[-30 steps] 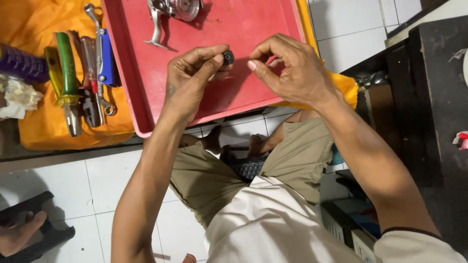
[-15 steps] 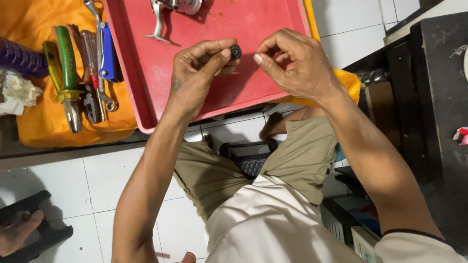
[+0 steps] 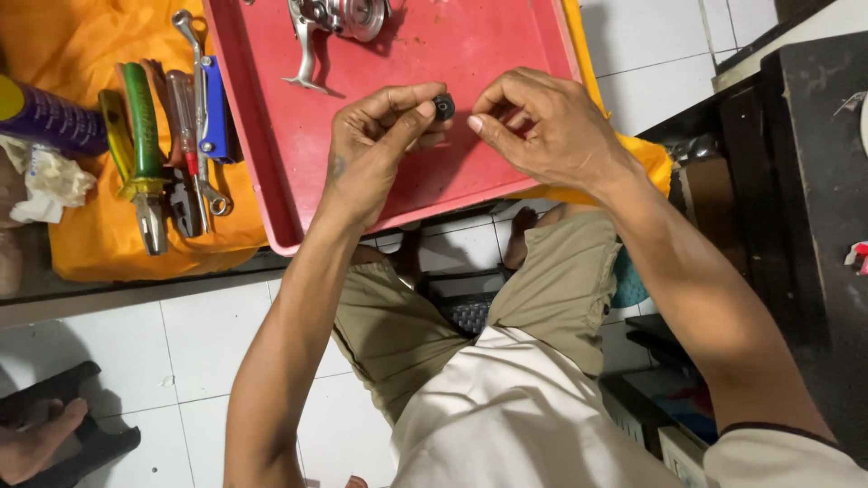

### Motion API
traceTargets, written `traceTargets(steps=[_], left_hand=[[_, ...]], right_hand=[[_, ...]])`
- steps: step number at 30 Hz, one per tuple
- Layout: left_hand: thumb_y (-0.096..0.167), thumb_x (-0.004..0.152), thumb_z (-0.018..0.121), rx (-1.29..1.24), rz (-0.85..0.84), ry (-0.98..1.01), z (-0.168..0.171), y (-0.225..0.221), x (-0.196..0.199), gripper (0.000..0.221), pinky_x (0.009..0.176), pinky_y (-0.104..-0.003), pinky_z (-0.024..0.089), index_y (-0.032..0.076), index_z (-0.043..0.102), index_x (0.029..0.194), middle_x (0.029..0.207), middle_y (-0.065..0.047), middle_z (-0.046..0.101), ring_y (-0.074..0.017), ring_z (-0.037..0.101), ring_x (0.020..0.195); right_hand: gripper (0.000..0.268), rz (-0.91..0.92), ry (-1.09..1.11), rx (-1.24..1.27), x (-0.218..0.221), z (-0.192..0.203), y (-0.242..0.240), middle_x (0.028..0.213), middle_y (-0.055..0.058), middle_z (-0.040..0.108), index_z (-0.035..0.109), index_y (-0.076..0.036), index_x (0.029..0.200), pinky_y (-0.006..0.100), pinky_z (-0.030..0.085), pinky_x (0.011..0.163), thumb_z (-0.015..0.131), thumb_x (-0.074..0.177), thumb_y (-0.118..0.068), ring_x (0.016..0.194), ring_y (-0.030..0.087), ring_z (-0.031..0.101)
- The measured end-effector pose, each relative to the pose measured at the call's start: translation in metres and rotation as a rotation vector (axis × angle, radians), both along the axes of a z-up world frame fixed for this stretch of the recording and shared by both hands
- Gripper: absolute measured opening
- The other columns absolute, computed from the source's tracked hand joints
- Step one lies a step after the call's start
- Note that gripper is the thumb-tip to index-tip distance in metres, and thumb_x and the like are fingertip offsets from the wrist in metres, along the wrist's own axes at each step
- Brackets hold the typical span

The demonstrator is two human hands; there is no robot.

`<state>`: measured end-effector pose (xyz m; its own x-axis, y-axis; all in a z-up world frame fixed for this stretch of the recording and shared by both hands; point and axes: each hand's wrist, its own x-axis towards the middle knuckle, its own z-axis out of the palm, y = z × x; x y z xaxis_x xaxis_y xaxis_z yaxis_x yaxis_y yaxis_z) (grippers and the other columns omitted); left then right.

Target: The person is inspecting and assembling small internal parts of a fishing reel on a work tray.

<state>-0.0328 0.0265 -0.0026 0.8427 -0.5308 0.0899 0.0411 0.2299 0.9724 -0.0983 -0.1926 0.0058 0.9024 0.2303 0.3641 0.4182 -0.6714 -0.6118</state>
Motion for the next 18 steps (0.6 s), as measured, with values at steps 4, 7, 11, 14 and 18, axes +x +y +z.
traceTargets(steps=[4,7,11,14,18], left_hand=[[0.016,0.096,0.071,0.005,0.006,-0.010,0.000,0.001,0.000,0.027,0.087,-0.028,0.066,0.004,0.070,0.120,0.108,-0.013,0.076,-0.0211,0.077,0.094],[0.011,0.094,0.072,-0.060,0.018,0.017,0.000,-0.001,0.002,0.026,0.087,-0.030,0.067,0.001,0.070,0.119,0.110,-0.016,0.076,-0.0235,0.077,0.092],[0.004,0.095,0.071,-0.079,0.053,0.041,-0.004,-0.008,0.000,0.023,0.082,-0.038,0.067,-0.004,0.071,0.117,0.097,-0.019,0.075,-0.0256,0.077,0.091],[0.004,0.095,0.071,-0.078,0.047,0.055,-0.006,-0.008,0.001,0.024,0.082,-0.038,0.067,-0.004,0.071,0.117,0.096,-0.019,0.075,-0.0259,0.077,0.091],[0.005,0.094,0.071,-0.084,0.035,0.080,-0.002,-0.008,0.000,0.024,0.081,-0.038,0.067,-0.004,0.071,0.117,0.096,-0.019,0.075,-0.0258,0.076,0.090]], right_hand=[[0.018,0.015,0.008,-0.027,0.001,-0.001,0.000,0.094,0.007,0.067,0.065,-0.004,0.103,0.030,0.058,0.069,0.065,0.107,-0.022,0.077,0.018,0.066],[0.019,-0.001,0.070,-0.012,0.004,-0.001,0.002,0.097,0.008,0.068,0.065,-0.005,0.104,0.030,0.059,0.066,0.064,0.105,-0.023,0.078,0.019,0.069],[0.006,-0.023,-0.028,0.160,0.001,-0.009,-0.001,0.085,0.019,0.069,0.071,0.000,0.101,0.038,0.062,0.064,0.072,0.096,-0.003,0.081,0.034,0.073],[0.007,-0.029,-0.012,0.165,0.001,-0.004,0.001,0.086,0.019,0.070,0.071,-0.001,0.101,0.039,0.063,0.065,0.072,0.095,-0.005,0.081,0.034,0.073],[0.009,-0.036,0.010,0.130,0.002,0.001,0.002,0.086,0.018,0.070,0.071,-0.003,0.101,0.039,0.063,0.065,0.072,0.093,-0.006,0.082,0.033,0.073]])
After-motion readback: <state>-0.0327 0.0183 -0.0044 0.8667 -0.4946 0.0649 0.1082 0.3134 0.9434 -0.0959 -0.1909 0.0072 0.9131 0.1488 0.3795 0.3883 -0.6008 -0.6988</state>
